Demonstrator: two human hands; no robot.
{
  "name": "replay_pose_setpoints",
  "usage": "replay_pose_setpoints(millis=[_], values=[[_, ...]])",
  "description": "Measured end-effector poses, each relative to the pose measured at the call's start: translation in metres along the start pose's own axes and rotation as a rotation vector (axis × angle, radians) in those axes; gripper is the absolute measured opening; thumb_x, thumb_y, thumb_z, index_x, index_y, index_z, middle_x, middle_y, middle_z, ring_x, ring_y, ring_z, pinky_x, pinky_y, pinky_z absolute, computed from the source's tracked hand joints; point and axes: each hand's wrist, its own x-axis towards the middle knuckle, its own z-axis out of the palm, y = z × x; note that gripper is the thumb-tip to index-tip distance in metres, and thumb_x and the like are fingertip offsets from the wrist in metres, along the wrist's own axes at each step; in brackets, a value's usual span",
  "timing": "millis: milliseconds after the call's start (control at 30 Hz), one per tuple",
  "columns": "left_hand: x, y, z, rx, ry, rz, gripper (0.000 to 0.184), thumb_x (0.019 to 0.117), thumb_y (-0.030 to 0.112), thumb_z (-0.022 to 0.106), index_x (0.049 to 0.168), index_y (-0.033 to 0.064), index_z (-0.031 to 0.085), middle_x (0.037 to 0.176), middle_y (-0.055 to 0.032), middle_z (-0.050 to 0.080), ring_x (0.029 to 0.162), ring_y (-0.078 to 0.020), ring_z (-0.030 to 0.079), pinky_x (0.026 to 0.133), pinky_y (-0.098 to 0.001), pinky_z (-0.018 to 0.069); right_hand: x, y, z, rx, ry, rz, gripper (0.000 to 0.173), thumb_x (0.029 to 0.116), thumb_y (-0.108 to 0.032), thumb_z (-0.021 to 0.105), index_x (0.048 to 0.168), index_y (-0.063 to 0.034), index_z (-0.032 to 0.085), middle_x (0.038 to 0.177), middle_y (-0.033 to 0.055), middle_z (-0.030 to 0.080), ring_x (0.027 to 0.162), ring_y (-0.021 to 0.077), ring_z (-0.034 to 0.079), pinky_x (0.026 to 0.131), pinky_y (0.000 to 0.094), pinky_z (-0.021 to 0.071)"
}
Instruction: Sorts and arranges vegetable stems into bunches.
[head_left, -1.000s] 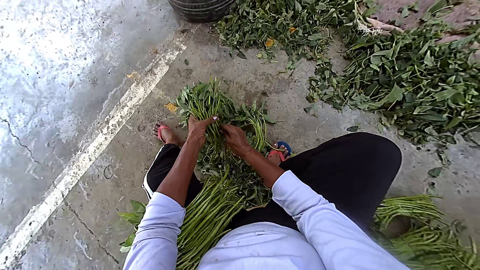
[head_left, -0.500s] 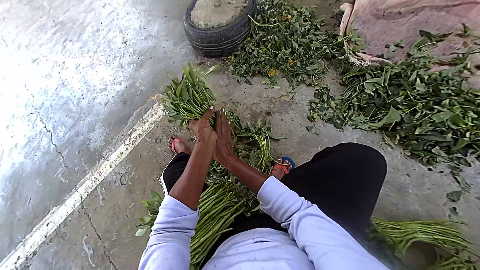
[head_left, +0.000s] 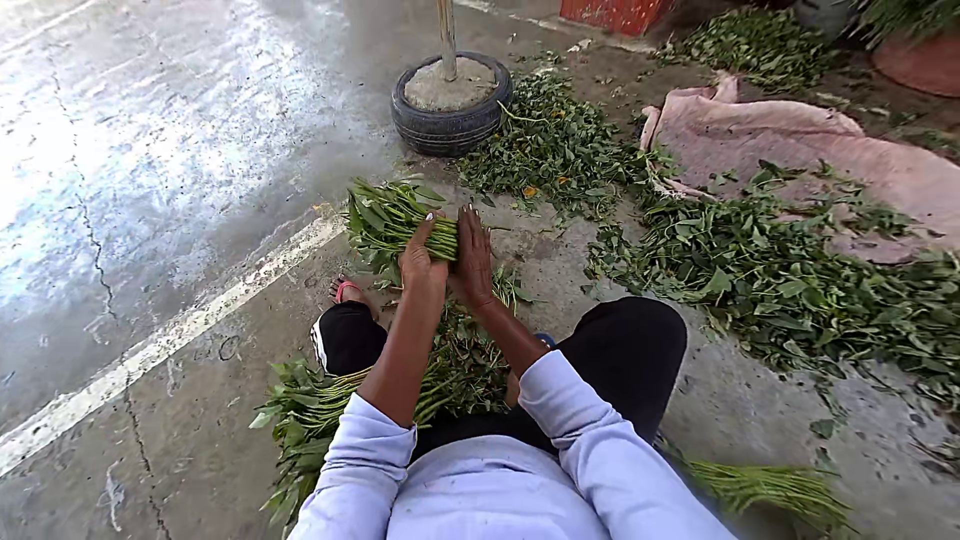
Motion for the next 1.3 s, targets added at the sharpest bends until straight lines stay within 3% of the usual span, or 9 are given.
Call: replay_pose_setpoints(millis=[167,300,433,533,667,833,967,1067,1300], values=[[-0.022,-0.005,-0.003,-0.044,-0.008,-0.008,0.033,0.0957,-0.001,0.064,0.128,-0.0009,0.055,0.111,-0.0163,0.068,0.101,-0.0255,0.068,0.092,-0.0417,0.0577,0.008,0.015,-0.021,0.017,-0.054,-0.078,0.063,0.0803,0.006,0.073,0.141,0.0025,0.057,0.124,0.0255,0.067,0.12,0.0438,0.064,0.109,0.0595,0.0448],[-0.045,0.001,-0.007,0.031,-0.025,0.075,0.051,0.0968,0.002,0.066,0.142,-0.0004,0.043,0.129,-0.0177,0.06,0.116,-0.026,0.063,0.1,-0.0431,0.0539,0.014,0.008,-0.044,-0.043,-0.228,-0.121,0.048,0.0819,0.011,0.069,0.129,0.0101,0.059,0.116,0.0308,0.067,0.11,0.0481,0.065,0.094,0.0602,0.0511],[-0.077,0.0,-0.054,0.525,-0.368,0.121,0.057,0.1074,0.024,0.054,0.155,0.0039,0.03,0.148,-0.0162,0.052,0.129,-0.0245,0.058,0.109,-0.0407,0.0489,0.06,0.007,-0.083,-0.276,-0.417,-0.191,0.035,0.0876,0.007,0.067,0.122,0.0114,0.06,0.119,0.0321,0.065,0.114,0.051,0.063,0.093,0.0659,0.0488],[-0.1,-0.001,-0.098,0.747,-0.707,-0.09,0.077,0.1037,0.015,0.053,0.165,0.015,0.006,0.151,-0.0183,0.052,0.121,-0.0291,0.066,0.1,-0.0433,0.0568,0.1,0.005,-0.112,-0.513,-0.513,-0.286,0.028,0.0965,0.003,0.056,0.124,0.0058,0.061,0.116,0.0296,0.066,0.113,0.0497,0.063,0.092,0.0648,0.0479],[-0.127,0.037,-0.095,0.882,-1.008,-0.147,0.058,0.0982,0.009,0.063,0.151,-0.0038,0.042,0.137,-0.0184,0.063,0.118,-0.0263,0.068,0.101,-0.0412,0.0564,0.126,-0.025,-0.134,-0.718,-0.633,-0.502,0.025,0.0999,0.008,0.049,0.122,0.0068,0.059,0.111,0.0308,0.065,0.113,0.0517,0.062,0.098,0.0682,0.0429],[-0.077,0.118,-0.053,1.182,-0.956,0.555,0.104,0.0843,0.031,0.082,0.162,0.0024,0.02,0.159,-0.0107,0.044,0.146,-0.0171,0.043,0.12,-0.0369,0.0383,0.125,-0.097,-0.138,-0.632,-0.721,-1.048,0.02,0.1021,0.007,0.045,0.114,0.0056,0.061,0.096,0.0252,0.064,0.099,0.0456,0.066,0.09,0.061,0.0488],[-0.053,0.142,-0.066,1.068,-1.124,0.196,0.087,0.0767,0.04,0.088,0.144,0.0027,0.047,0.127,-0.0047,0.069,0.114,-0.0122,0.068,0.099,-0.0313,0.0569,0.119,-0.148,-0.145,-0.491,-0.701,-1.303,0.018,0.1011,0.007,0.045,0.107,0.0032,0.061,0.095,0.0221,0.065,0.099,0.0413,0.067,0.09,0.0559,0.0502],[-0.055,0.141,-0.083,0.918,-1.228,-0.123,0.089,0.0727,0.034,0.093,0.144,0.0002,0.052,0.13,-0.0103,0.069,0.115,-0.0201,0.069,0.099,-0.0371,0.0575,0.126,-0.162,-0.147,-0.439,-0.65,-1.419,0.021,0.1016,0.008,0.042,0.105,0.0026,0.062,0.091,0.0199,0.063,0.096,0.0388,0.066,0.09,0.054,0.0487],[-0.07,0.107,-0.106,0.488,-1.428,-0.127,0.046,0.0808,0.054,0.079,0.109,0.0181,0.074,0.12,-0.0032,0.071,0.11,-0.0155,0.066,0.093,-0.0333,0.0544,0.132,-0.17,-0.132,-0.247,-0.517,-1.509,0.026,0.1036,0.005,0.04,0.11,-0.0002,0.064,0.1,0.0182,0.068,0.105,0.036,0.066,0.104,0.0499,0.0458]])
